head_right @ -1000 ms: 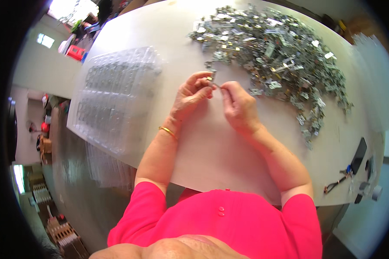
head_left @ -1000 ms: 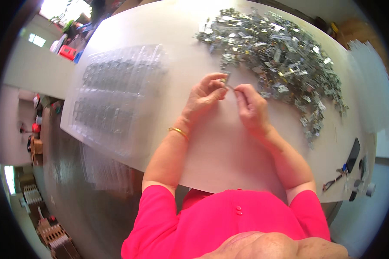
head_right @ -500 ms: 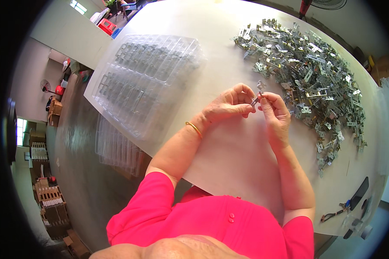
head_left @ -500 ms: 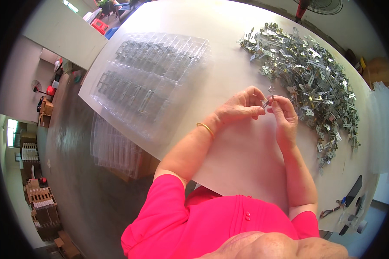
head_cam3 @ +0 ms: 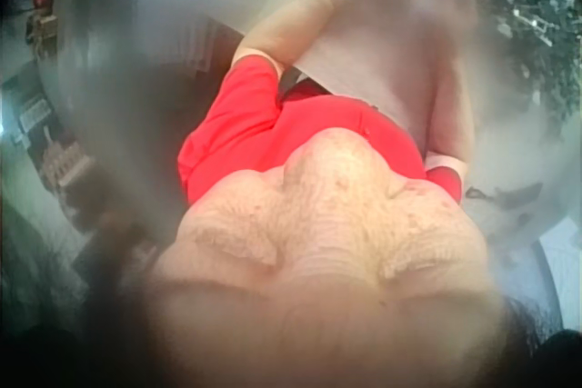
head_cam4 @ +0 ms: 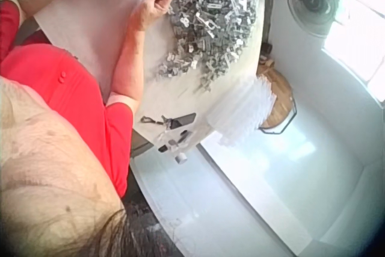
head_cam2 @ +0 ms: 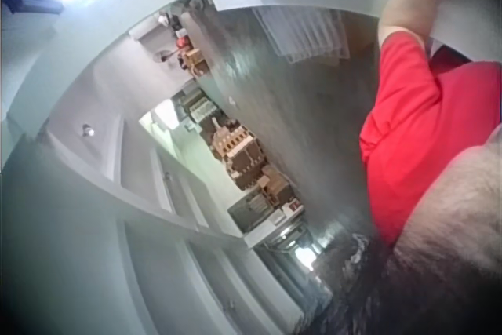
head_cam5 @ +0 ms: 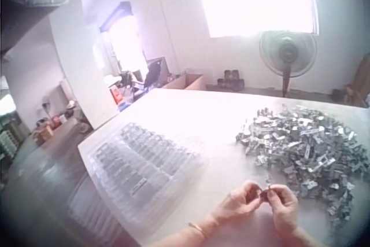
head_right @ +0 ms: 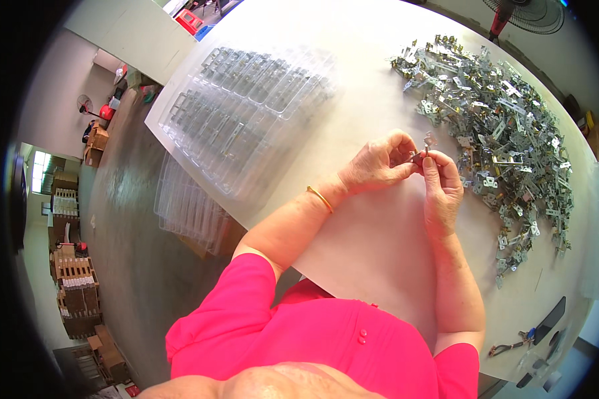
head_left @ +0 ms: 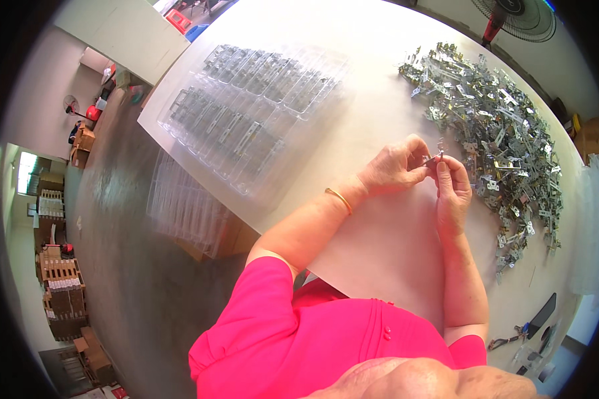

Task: The person picks up a metal bracket and a pin, inserts the pin into the bracket, and places the assembled unit into a plastic tray, repeating the process.

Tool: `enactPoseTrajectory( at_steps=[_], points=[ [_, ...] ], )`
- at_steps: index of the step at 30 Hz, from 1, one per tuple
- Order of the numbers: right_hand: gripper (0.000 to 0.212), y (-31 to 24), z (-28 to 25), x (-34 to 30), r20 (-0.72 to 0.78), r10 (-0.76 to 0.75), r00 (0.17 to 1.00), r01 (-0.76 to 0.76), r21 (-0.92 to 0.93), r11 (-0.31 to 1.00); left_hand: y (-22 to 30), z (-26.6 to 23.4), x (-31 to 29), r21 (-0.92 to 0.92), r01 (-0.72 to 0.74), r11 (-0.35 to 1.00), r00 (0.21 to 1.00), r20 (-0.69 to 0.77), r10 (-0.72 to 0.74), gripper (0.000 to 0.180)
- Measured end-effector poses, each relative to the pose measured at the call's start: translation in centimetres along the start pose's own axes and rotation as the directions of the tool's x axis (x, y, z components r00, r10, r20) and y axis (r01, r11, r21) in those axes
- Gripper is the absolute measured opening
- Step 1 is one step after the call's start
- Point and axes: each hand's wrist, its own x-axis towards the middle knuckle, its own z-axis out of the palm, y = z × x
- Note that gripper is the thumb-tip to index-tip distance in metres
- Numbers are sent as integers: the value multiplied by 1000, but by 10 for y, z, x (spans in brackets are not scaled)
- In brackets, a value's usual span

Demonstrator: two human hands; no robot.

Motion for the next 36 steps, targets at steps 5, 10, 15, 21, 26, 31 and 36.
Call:
enactPoseTrajectory(
  at_steps=[5,10,15,21,26,31,36],
  points=[
    [15,4,-1,0,20,-41,999,42,-17,999,6,3,-2,278,-126,952,979,-122,165,17],
    [16,8,-2,3,37,-40,998,42,-33,999,5,4,-2,335,-127,934,968,-162,190,17],
    [14,9,-7,2,-1,24,1000,-24,-77,997,10,1,1,363,-34,931,944,-295,150,18],
    [12,7,-5,2,5,79,997,-78,-103,992,46,-11,0,497,-20,868,852,-445,275,17],
    [10,5,-6,1,51,96,994,-86,-174,981,97,-50,-17,753,42,657,787,-430,442,17],
    [10,11,-4,1,71,96,993,-82,-182,980,111,-129,-33,882,141,449,727,-400,558,20],
    [9,11,-4,0,71,89,993,-75,-188,979,122,-176,-36,830,315,460,747,-516,419,20]
  ],
)
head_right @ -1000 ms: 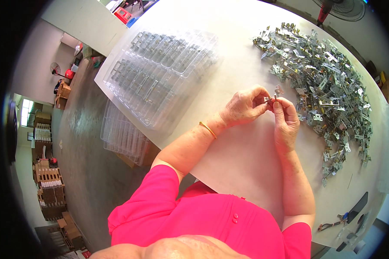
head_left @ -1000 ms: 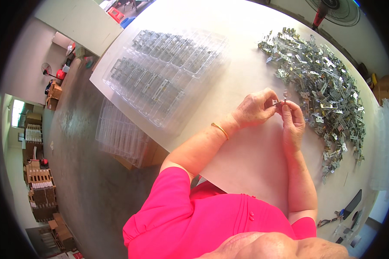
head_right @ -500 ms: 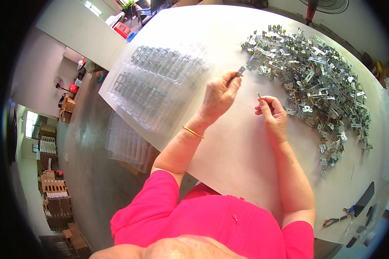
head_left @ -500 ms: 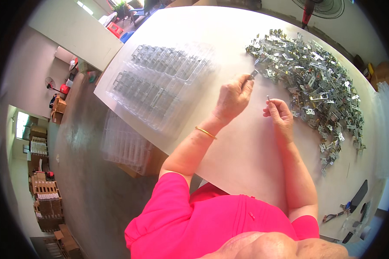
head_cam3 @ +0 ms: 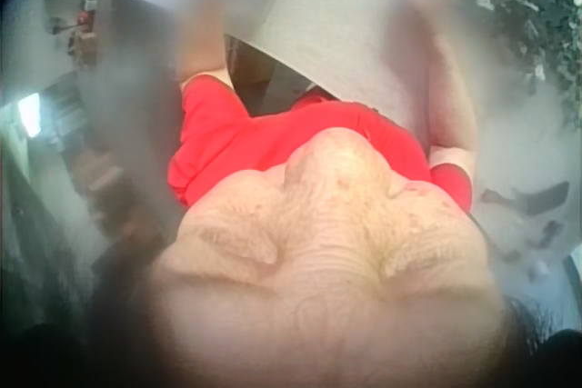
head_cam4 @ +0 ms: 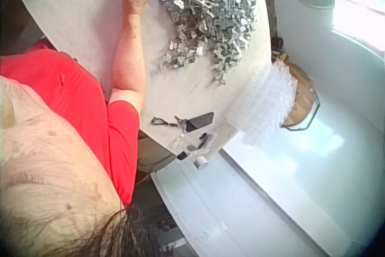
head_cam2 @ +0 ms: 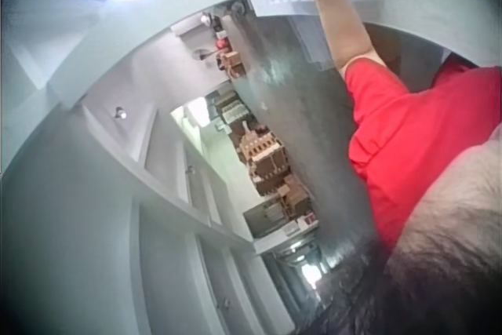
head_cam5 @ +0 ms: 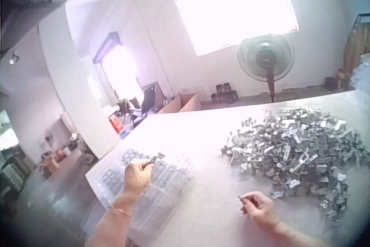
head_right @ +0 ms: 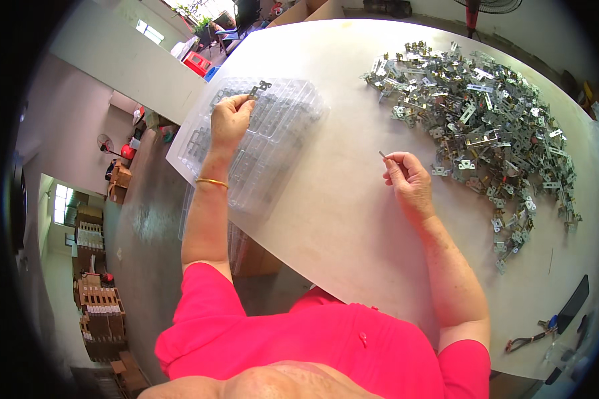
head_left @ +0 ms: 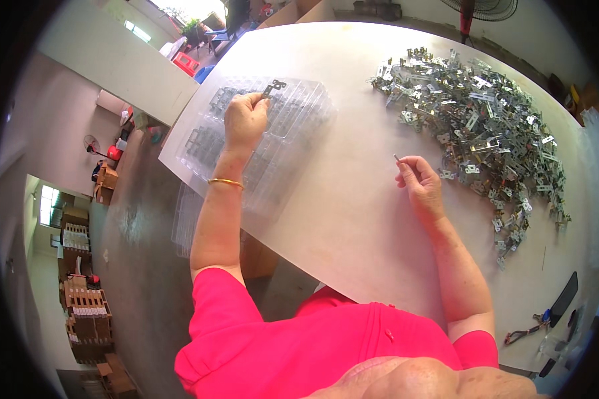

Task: The person picks up a metal bracket and a pin, inserts the pin into the bracket, and places the assembled unit into a plastic tray, repeating the process.

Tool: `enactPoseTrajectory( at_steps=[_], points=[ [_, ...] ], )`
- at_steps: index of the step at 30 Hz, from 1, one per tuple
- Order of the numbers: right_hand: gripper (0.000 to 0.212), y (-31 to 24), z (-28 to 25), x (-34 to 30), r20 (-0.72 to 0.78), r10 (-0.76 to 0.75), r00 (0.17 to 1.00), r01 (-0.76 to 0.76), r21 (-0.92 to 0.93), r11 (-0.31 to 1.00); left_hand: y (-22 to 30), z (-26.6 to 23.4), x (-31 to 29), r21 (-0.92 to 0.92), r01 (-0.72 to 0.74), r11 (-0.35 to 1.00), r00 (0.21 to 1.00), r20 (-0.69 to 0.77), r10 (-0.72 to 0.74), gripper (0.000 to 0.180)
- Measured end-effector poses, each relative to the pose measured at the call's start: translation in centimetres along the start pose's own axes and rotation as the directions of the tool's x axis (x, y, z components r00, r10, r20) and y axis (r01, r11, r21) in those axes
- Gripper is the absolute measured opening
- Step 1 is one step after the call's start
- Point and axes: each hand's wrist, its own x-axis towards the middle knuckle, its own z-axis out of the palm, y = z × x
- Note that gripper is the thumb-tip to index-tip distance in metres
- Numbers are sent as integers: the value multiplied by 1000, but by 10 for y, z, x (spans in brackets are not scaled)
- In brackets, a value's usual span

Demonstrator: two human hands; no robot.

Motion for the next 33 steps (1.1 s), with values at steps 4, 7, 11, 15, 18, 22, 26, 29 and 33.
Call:
enactPoseTrajectory(
  at_steps=[4,7,11,15,18,22,26,29,33],
  points=[
    [9,1,0,0,8,3,1000,-3,-10,1000,-6,5,16,-2,209,978,962,178,-206,22],
    [9,0,2,1,19,2,1000,-1,-10,1000,-24,15,20,20,171,985,964,205,-171,22],
    [8,-1,2,0,1,3,1000,-3,-29,1000,-18,26,27,116,219,969,924,295,-244,23],
    [8,-2,1,0,10,23,1000,-22,-44,999,-21,35,31,174,184,967,935,273,-227,25],
    [8,-1,1,0,20,26,999,-25,-47,999,-21,40,35,223,179,958,928,284,-239,28],
    [8,-3,1,-1,22,32,999,-31,-37,999,-17,44,34,280,165,946,927,283,-245,27],
    [7,-8,3,-2,20,30,999,-28,-52,998,-19,45,35,298,142,944,927,296,-233,27],
    [7,-5,1,-1,21,37,999,-36,-70,997,-19,45,37,329,84,941,923,331,-197,26],
    [8,-3,2,0,38,19,999,-16,-62,998,7,45,27,346,-101,933,970,244,14,22]
  ],
)
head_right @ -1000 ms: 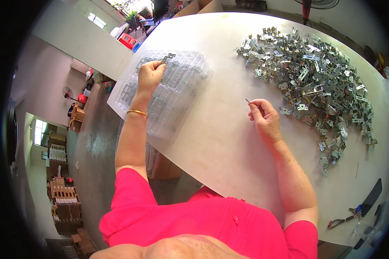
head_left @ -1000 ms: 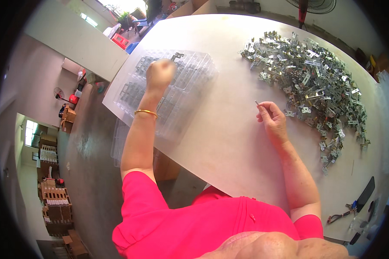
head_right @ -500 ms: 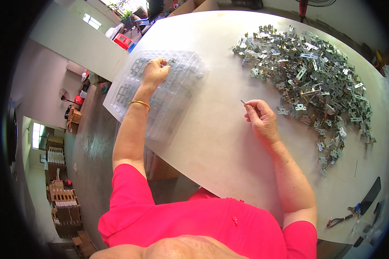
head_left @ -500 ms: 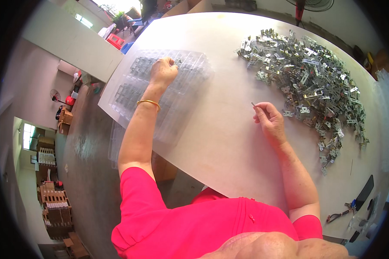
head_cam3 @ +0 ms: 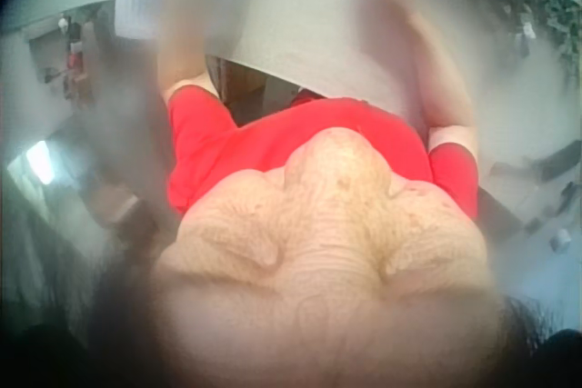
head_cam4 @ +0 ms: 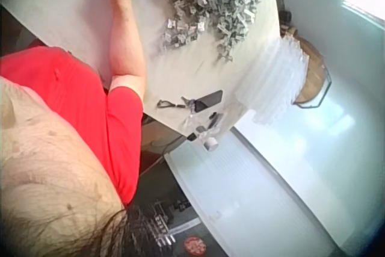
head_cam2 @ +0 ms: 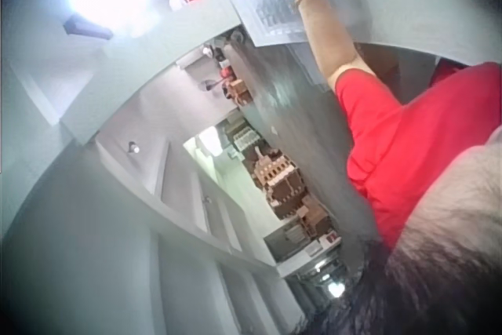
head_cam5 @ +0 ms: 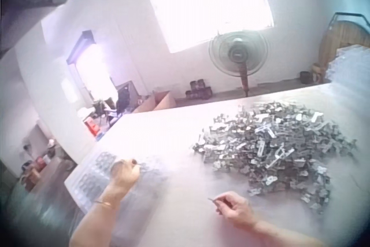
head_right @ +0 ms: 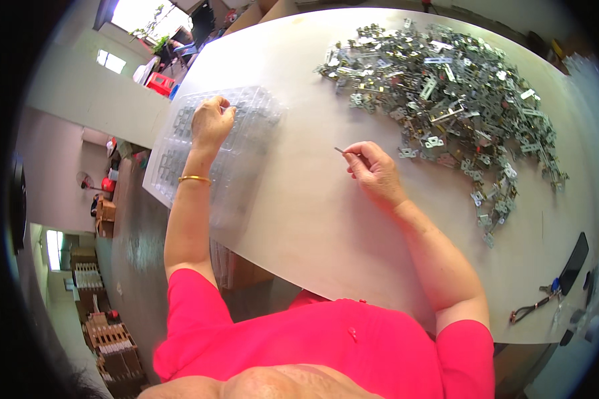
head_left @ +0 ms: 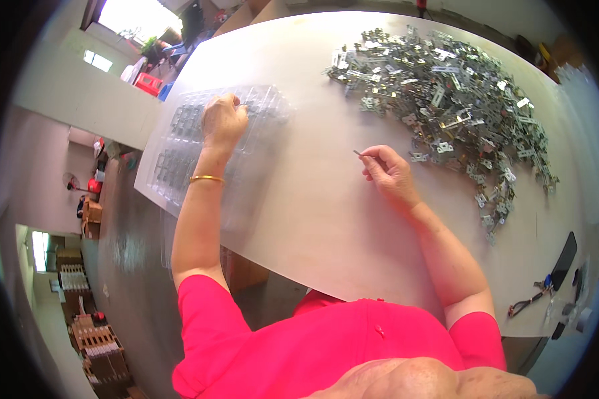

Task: The person picks up a metal bracket and a pin, inserts the pin into the bracket, and places the assembled unit into a plastic tray, repeating the process.

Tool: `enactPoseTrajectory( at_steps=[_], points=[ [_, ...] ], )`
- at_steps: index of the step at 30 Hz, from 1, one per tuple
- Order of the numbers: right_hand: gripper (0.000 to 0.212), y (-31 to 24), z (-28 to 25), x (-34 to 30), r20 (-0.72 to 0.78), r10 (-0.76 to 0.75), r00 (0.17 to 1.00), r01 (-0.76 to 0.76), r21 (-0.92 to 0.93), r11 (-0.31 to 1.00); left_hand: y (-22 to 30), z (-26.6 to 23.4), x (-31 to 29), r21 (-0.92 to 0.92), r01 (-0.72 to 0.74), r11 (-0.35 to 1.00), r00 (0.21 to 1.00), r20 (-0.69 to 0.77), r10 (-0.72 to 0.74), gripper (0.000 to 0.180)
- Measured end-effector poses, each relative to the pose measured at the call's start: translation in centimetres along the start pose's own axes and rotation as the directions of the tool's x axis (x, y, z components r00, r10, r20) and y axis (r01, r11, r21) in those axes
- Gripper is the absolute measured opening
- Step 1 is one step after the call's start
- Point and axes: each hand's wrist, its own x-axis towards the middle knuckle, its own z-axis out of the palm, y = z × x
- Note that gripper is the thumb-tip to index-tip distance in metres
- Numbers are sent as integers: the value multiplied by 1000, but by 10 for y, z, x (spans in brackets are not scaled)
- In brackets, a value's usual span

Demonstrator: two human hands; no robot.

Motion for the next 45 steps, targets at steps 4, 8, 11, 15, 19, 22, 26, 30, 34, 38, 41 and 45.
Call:
enactPoseTrajectory(
  at_steps=[4,8,11,15,19,22,26,30,34,38,41,45],
  points=[
    [7,2,-1,-1,-11,-7,1000,7,-28,1000,73,-2,-9,-219,-141,965,990,-53,133,16],
    [7,-1,1,-3,9,-97,995,97,-112,989,125,26,-13,-356,-321,878,947,-135,291,9],
    [7,2,2,-2,30,-156,987,159,-166,973,159,37,-11,-444,-383,810,923,-151,354,7],
    [4,-5,2,-4,49,-229,972,234,-216,948,201,39,-4,-437,-536,723,845,-278,458,8],
    [4,-4,-1,-4,64,-228,971,237,-251,938,234,46,5,-334,-642,690,767,-275,580,18],
    [5,-3,-1,-4,59,-235,970,242,-220,945,246,56,12,-260,-691,675,723,-281,631,20],
    [5,0,0,-3,45,-253,967,256,-230,939,252,68,23,-223,-702,676,711,-270,649,13],
    [5,1,0,-2,51,-292,955,295,-247,923,252,67,34,-244,-697,674,711,-358,605,9],
    [4,-2,2,-3,60,-292,955,297,-252,921,245,50,36,-372,-631,681,764,-454,459,6],
    [5,2,2,-3,20,-139,990,140,-119,983,225,26,19,-858,-156,490,987,-154,45,14],
    [8,2,-4,0,6,34,999,-35,150,988,191,29,0,-975,19,219,1000,14,-25,15],
    [12,5,-5,8,-84,-98,992,122,370,921,142,52,-38,-936,299,-184,952,306,-9,11]
  ],
)
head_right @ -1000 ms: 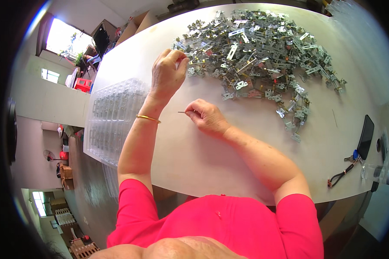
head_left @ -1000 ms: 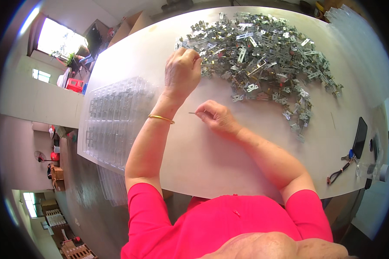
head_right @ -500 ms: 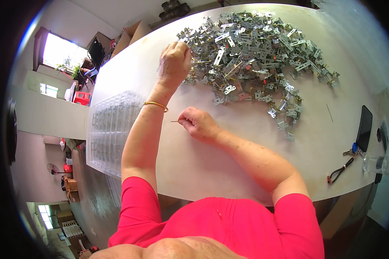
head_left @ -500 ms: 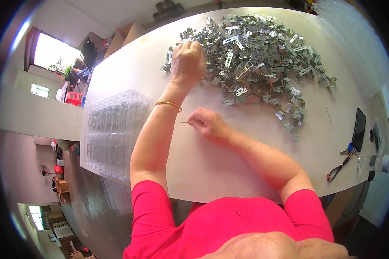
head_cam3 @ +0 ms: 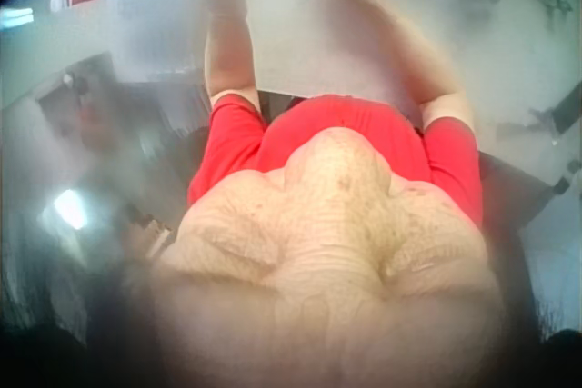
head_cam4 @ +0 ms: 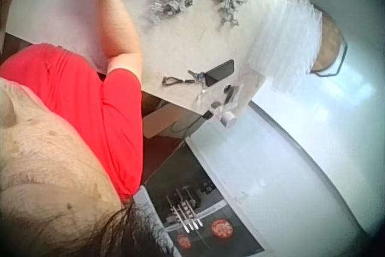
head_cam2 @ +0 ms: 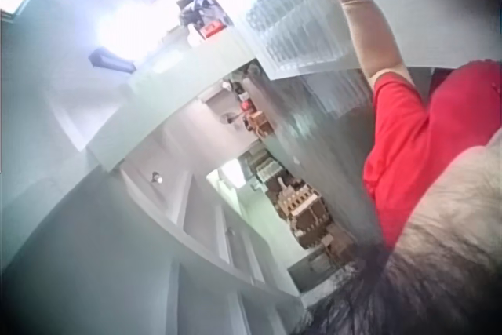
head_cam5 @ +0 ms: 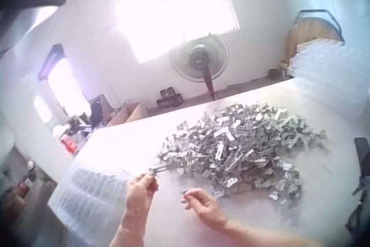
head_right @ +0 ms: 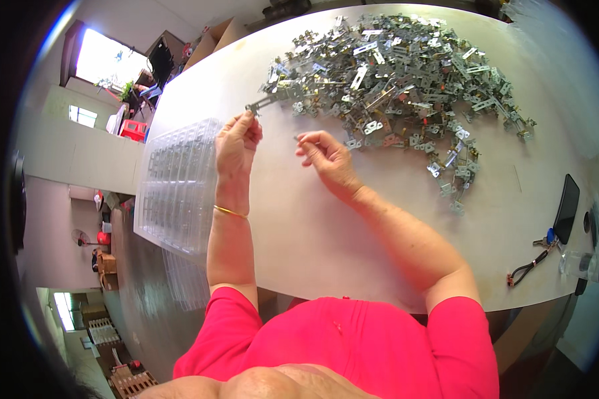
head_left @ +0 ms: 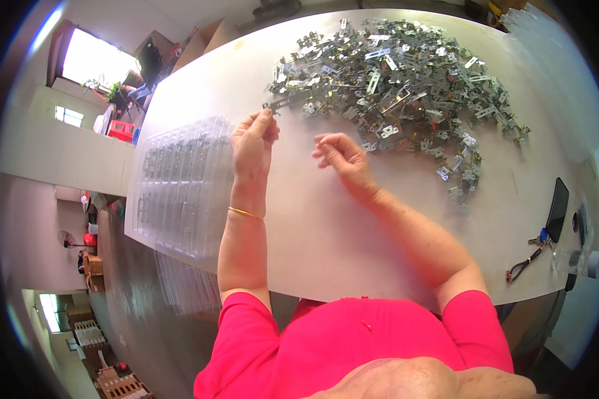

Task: The person picks up a metal bracket and a pin, inserts the pin into the bracket, and places the assembled unit into a plastic tray, repeating the process.

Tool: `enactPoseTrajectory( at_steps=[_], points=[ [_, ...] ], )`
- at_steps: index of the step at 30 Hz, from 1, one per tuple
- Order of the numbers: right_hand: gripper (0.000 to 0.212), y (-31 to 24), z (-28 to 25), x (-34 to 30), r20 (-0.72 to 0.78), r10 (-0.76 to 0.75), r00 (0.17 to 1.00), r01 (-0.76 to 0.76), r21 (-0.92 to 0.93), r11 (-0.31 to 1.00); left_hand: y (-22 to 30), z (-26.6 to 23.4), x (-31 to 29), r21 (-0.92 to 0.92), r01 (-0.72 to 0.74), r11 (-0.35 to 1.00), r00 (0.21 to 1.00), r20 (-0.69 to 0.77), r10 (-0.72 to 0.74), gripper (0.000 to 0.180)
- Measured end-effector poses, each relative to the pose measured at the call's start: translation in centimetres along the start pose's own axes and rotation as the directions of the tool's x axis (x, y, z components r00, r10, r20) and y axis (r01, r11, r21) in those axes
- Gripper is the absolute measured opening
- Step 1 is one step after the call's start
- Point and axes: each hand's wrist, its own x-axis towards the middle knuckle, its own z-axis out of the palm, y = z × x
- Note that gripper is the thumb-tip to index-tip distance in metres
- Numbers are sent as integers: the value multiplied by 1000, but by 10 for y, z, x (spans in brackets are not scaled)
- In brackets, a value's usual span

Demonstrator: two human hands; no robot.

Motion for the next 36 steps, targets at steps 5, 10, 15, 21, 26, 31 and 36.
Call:
enactPoseTrajectory(
  at_steps=[5,10,15,21,26,31,36],
  points=[
    [13,-6,-3,3,-29,105,994,-95,242,966,-23,-39,-38,-42,168,985,983,-65,-171,8],
    [12,-9,0,-1,31,173,984,-174,305,936,-39,-54,-58,2,254,967,967,-11,-254,8],
    [12,-5,-6,-1,4,207,978,-200,269,942,-36,-45,-68,164,251,954,967,0,-255,12],
    [10,-4,-5,-1,-37,206,978,-188,282,941,-40,-25,-70,669,-122,734,962,-103,254,29],
    [9,-3,-9,-1,-34,188,982,-173,254,952,-38,4,-74,749,-476,462,859,283,426,29],
    [10,-3,-12,-6,-21,203,979,-194,215,957,-50,8,-74,687,-637,350,765,505,400,17],
    [11,-6,1,-10,-70,133,989,-120,166,979,-69,0,-73,674,-516,529,850,324,415,18]
  ],
)
